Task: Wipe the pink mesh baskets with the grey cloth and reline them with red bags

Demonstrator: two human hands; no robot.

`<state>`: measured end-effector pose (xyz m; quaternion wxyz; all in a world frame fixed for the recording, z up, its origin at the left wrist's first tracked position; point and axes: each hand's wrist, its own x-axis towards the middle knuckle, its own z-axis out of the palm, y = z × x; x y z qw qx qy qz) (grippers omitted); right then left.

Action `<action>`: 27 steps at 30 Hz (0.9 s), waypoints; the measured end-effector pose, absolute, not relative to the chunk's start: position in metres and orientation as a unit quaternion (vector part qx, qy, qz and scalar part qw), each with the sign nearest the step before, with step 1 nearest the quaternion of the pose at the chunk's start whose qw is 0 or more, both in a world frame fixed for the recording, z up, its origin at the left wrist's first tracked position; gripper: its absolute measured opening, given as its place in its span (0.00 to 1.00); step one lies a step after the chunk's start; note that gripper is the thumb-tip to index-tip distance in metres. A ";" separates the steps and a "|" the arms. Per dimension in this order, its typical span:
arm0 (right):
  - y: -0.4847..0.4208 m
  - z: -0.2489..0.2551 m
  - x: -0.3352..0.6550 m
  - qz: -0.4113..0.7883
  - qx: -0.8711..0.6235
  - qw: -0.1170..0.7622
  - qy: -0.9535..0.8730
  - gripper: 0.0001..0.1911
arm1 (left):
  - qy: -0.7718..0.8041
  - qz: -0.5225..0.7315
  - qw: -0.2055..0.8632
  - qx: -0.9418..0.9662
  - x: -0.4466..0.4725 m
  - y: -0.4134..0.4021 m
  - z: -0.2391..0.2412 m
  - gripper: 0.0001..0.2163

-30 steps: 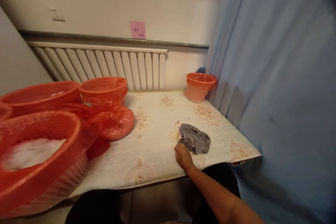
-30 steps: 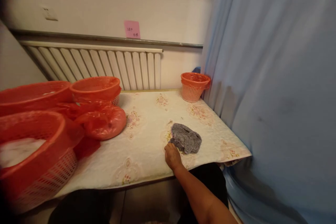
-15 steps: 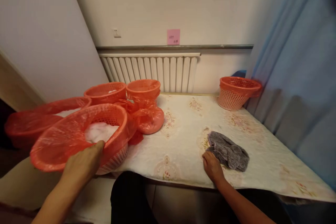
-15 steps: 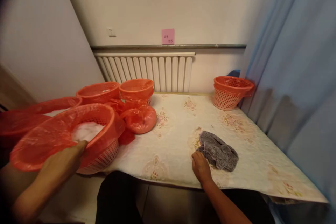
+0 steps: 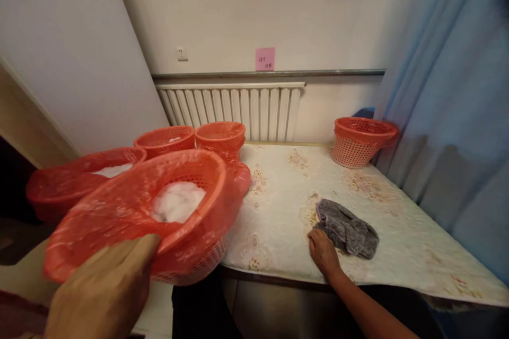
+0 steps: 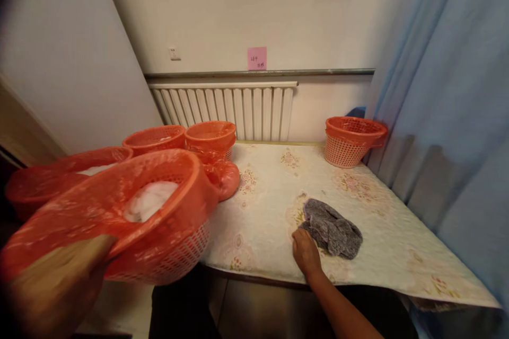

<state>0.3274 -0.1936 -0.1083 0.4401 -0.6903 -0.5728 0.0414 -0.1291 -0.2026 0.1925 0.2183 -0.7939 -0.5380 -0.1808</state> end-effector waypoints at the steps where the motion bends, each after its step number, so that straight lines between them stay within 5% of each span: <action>1: -0.192 -0.107 0.326 0.055 -0.692 0.458 -0.556 0.07 | -0.502 -0.185 0.238 -0.811 -0.120 -0.207 0.194 0.10; 5: -0.185 -0.094 0.324 0.141 -0.692 0.527 -0.473 0.08 | -0.330 -0.271 0.261 -0.866 -0.068 -0.211 0.198 0.14; 11: -0.192 -0.043 0.326 0.265 -0.640 0.621 -0.366 0.24 | -0.248 -0.306 0.191 -0.899 0.020 -0.185 0.163 0.17; 16: -0.211 0.004 0.320 0.395 -0.489 0.742 -0.233 0.25 | -0.212 -0.314 0.138 -0.915 0.066 -0.174 0.131 0.14; 20: -0.217 0.032 0.318 0.461 -0.398 0.770 -0.189 0.23 | -0.209 -0.309 0.007 -0.928 0.064 -0.174 0.138 0.06; 23: -0.218 0.050 0.320 0.469 -0.370 0.779 -0.190 0.18 | -0.228 -0.413 -0.093 -0.877 0.045 -0.164 0.135 0.14; 27: -0.217 0.066 0.322 0.476 -0.319 0.801 -0.172 0.18 | -0.459 -0.575 -0.255 -0.628 0.025 -0.139 0.109 0.17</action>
